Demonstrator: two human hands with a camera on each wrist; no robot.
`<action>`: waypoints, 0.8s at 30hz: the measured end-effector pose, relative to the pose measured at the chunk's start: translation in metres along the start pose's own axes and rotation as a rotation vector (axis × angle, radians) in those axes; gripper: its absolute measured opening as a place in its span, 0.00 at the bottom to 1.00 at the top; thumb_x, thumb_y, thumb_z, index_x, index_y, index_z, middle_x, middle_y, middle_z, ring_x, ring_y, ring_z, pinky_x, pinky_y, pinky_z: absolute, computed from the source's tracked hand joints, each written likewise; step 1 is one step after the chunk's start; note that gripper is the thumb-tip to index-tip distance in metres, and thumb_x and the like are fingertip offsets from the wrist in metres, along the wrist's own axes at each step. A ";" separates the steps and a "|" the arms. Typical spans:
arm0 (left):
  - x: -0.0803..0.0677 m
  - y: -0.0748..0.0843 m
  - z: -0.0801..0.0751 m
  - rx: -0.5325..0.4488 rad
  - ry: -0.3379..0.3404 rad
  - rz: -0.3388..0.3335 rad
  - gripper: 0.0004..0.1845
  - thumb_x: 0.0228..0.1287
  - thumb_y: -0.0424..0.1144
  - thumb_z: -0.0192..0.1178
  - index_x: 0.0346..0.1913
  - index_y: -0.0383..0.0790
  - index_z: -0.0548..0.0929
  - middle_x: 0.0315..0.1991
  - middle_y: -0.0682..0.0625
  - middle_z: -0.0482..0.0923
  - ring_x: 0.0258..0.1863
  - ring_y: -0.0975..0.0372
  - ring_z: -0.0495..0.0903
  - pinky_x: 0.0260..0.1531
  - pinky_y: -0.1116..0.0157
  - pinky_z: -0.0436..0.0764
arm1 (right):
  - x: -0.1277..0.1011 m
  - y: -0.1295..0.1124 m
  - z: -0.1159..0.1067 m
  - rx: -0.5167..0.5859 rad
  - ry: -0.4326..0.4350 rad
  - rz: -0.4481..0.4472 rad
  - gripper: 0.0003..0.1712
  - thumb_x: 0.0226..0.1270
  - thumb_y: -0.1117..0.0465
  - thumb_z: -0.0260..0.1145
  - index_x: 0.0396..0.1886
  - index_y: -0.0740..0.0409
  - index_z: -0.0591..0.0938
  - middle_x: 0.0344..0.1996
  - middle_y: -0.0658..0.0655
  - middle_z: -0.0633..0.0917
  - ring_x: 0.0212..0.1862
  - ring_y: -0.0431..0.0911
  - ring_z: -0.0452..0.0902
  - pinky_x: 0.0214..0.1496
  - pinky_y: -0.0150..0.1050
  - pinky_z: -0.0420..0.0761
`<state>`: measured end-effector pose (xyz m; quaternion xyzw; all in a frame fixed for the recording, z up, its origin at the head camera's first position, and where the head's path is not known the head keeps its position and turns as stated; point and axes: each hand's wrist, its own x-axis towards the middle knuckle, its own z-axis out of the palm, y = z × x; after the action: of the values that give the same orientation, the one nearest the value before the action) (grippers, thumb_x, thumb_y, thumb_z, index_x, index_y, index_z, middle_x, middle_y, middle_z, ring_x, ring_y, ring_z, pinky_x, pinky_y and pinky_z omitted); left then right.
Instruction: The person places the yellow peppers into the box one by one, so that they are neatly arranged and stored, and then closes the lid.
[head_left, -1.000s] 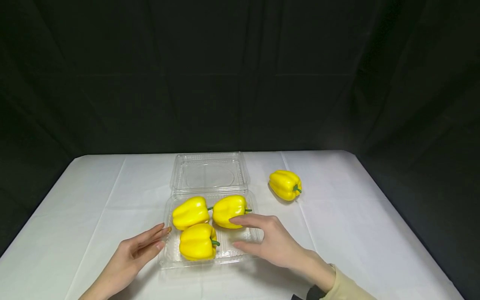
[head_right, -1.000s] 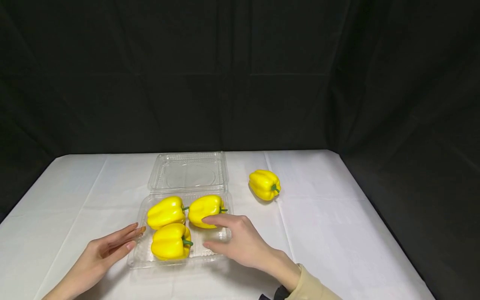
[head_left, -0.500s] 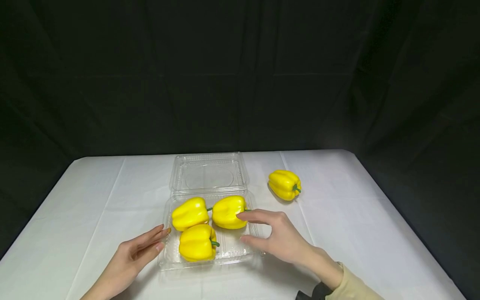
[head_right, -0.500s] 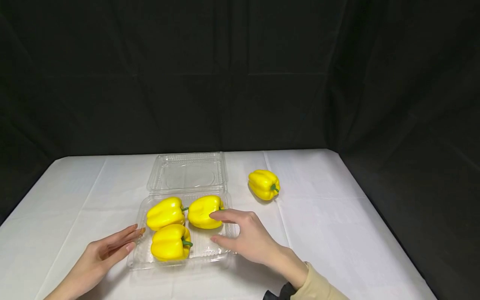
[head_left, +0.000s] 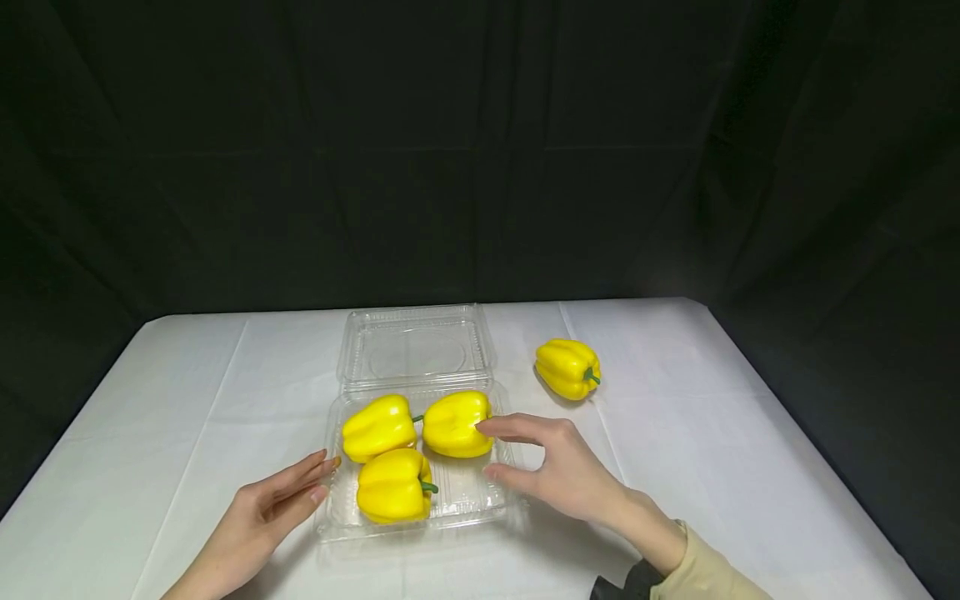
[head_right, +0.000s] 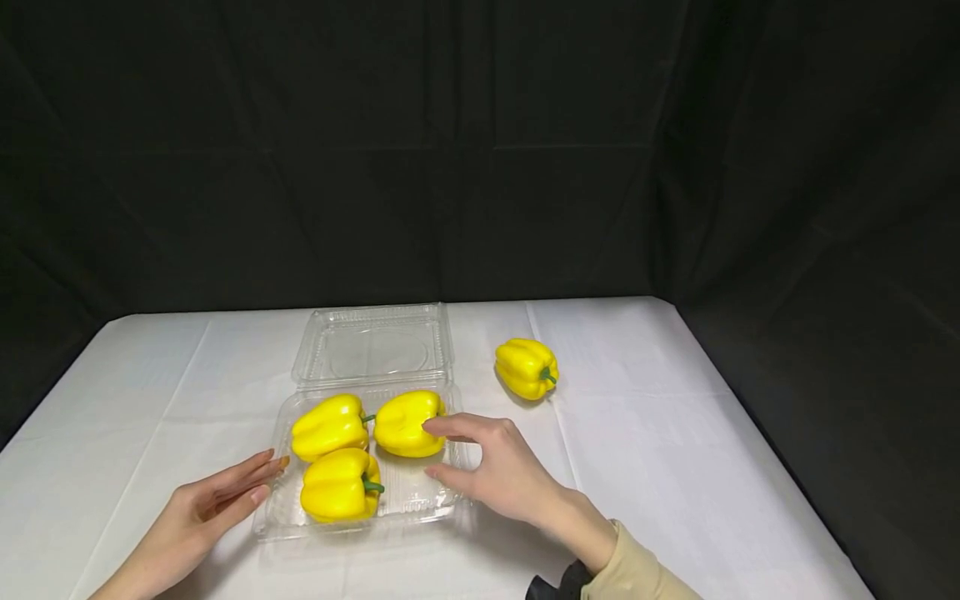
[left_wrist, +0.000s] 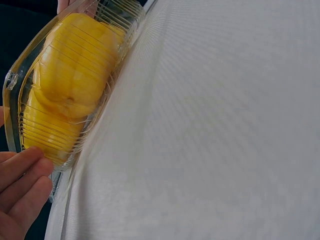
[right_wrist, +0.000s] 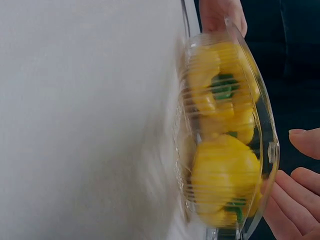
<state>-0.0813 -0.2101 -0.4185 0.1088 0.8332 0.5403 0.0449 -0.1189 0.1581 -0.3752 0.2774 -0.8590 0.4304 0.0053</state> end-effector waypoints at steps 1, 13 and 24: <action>0.000 0.000 0.000 0.000 0.000 -0.012 0.28 0.72 0.44 0.61 0.70 0.36 0.72 0.62 0.46 0.80 0.58 0.73 0.77 0.51 0.78 0.77 | 0.000 0.000 -0.001 -0.002 0.006 0.005 0.26 0.59 0.56 0.77 0.58 0.51 0.83 0.55 0.48 0.86 0.54 0.49 0.84 0.60 0.44 0.82; 0.000 0.000 0.000 -0.002 -0.004 -0.027 0.28 0.72 0.44 0.61 0.70 0.37 0.72 0.62 0.46 0.79 0.58 0.73 0.77 0.51 0.78 0.78 | 0.004 0.004 -0.010 -0.042 0.069 -0.014 0.26 0.56 0.59 0.79 0.56 0.52 0.85 0.54 0.47 0.87 0.54 0.44 0.84 0.59 0.44 0.82; 0.000 -0.002 0.000 0.016 -0.001 0.014 0.27 0.73 0.43 0.61 0.69 0.36 0.73 0.62 0.46 0.80 0.58 0.73 0.77 0.52 0.78 0.78 | 0.005 0.009 -0.022 -0.023 0.135 0.020 0.26 0.55 0.63 0.79 0.56 0.52 0.85 0.53 0.47 0.87 0.53 0.50 0.85 0.59 0.43 0.82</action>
<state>-0.0813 -0.2111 -0.4199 0.1151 0.8366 0.5340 0.0408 -0.1321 0.1762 -0.3666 0.2388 -0.8644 0.4381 0.0622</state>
